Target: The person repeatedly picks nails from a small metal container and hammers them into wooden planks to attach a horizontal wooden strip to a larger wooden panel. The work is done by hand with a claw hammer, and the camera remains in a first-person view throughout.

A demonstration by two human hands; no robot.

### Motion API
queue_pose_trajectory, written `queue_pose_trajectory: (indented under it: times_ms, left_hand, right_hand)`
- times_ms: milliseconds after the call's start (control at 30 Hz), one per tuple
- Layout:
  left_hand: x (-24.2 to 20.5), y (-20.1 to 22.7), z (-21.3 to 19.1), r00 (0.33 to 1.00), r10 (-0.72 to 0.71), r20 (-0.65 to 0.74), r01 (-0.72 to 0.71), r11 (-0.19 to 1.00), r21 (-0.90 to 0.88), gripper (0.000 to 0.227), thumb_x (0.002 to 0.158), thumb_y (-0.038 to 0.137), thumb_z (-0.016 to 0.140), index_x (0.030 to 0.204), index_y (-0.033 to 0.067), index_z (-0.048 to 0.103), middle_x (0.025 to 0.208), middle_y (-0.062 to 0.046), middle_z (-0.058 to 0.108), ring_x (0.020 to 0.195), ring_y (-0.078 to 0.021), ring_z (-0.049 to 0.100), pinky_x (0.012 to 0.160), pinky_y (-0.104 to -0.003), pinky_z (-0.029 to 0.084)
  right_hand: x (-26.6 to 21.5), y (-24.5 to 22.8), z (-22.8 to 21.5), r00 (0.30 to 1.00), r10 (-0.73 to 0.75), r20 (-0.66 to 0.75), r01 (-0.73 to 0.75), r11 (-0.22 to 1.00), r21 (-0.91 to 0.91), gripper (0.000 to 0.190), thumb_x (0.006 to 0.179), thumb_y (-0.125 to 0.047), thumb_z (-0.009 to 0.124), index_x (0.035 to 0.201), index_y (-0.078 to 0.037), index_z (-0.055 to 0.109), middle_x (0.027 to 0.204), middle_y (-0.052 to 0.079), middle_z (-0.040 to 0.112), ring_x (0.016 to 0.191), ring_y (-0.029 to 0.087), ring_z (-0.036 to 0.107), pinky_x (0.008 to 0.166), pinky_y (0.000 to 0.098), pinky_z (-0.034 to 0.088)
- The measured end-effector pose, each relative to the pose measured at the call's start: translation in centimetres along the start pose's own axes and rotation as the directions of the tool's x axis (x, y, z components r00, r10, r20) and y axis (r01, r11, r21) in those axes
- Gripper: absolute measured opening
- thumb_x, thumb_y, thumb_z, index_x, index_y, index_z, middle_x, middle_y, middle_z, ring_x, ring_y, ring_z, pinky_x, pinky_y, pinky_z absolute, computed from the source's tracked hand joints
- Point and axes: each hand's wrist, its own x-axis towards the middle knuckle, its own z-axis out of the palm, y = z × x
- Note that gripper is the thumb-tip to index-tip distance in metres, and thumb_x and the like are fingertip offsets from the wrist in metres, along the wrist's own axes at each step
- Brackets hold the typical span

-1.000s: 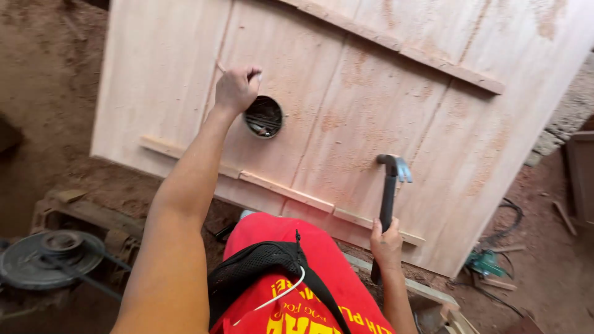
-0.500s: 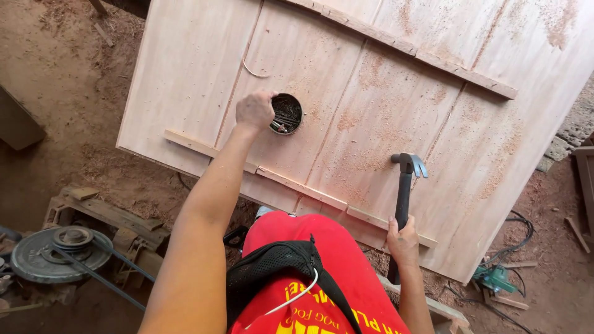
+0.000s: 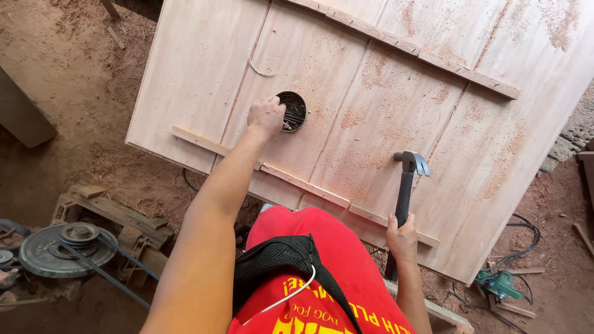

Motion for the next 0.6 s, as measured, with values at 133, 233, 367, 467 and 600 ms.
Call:
queue_pose_trajectory:
  times_ms: [133,233,367,467,600]
  left_hand:
    - [-0.1,-0.7,2.2,0.999,-0.03,0.043,0.031,0.999,-0.021,0.016,0.1,0.016,0.061,0.094,0.0191,0.075,0.099,-0.002,0.07,0.094,-0.018,0.07,0.079,-0.037,0.056]
    - [-1.3,-0.5,0.6,0.999,-0.026,-0.045,0.024,0.999,-0.047,0.014,0.098,0.019,0.064,0.091,0.0213,0.075,0.095,-0.002,0.07,0.09,-0.0181,0.069,0.077,-0.037,0.055]
    - [-2.5,-0.5,-1.0,0.985,-0.107,-0.135,0.069,0.963,-0.261,0.013,0.095,0.028,0.067,0.091,0.0196,0.077,0.092,-0.002,0.072,0.086,-0.0207,0.069,0.075,-0.038,0.054]
    - [-2.9,-0.9,-1.5,0.971,-0.199,-0.131,0.127,0.898,-0.421,0.011,0.091,0.029,0.07,0.09,0.0205,0.077,0.09,-0.001,0.076,0.086,-0.0214,0.07,0.076,-0.039,0.054]
    - [-2.7,-1.1,0.4,0.974,-0.217,-0.069,0.133,0.789,-0.6,0.016,0.097,0.026,0.066,0.103,0.018,0.079,0.093,-0.005,0.076,0.081,-0.0215,0.071,0.074,-0.039,0.058]
  right_hand:
    - [-0.5,-1.1,-0.6,0.997,0.066,0.033,-0.066,0.998,0.012,0.041,0.099,-0.035,0.063,0.125,-0.005,0.053,0.083,0.023,0.069,0.07,0.035,0.072,0.067,0.0472,0.057]
    - [-0.4,-0.6,-0.6,1.0,0.01,0.015,-0.01,0.999,0.037,0.041,0.098,-0.034,0.065,0.123,-0.004,0.054,0.082,0.021,0.069,0.069,0.033,0.071,0.065,0.0461,0.056]
    - [-0.6,-1.1,-1.0,0.997,0.066,0.045,-0.067,0.997,0.033,0.041,0.098,-0.035,0.064,0.123,-0.004,0.054,0.08,0.023,0.069,0.067,0.035,0.071,0.065,0.0464,0.056]
    - [0.0,-0.2,-0.4,0.998,0.055,0.039,-0.056,0.998,0.042,0.04,0.098,-0.034,0.064,0.122,-0.004,0.055,0.081,0.023,0.069,0.069,0.035,0.071,0.066,0.0472,0.056]
    - [0.6,1.3,0.0,0.998,-0.067,-0.011,0.067,0.998,0.014,0.039,0.098,-0.035,0.066,0.118,-0.003,0.056,0.082,0.023,0.069,0.072,0.036,0.071,0.068,0.047,0.055]
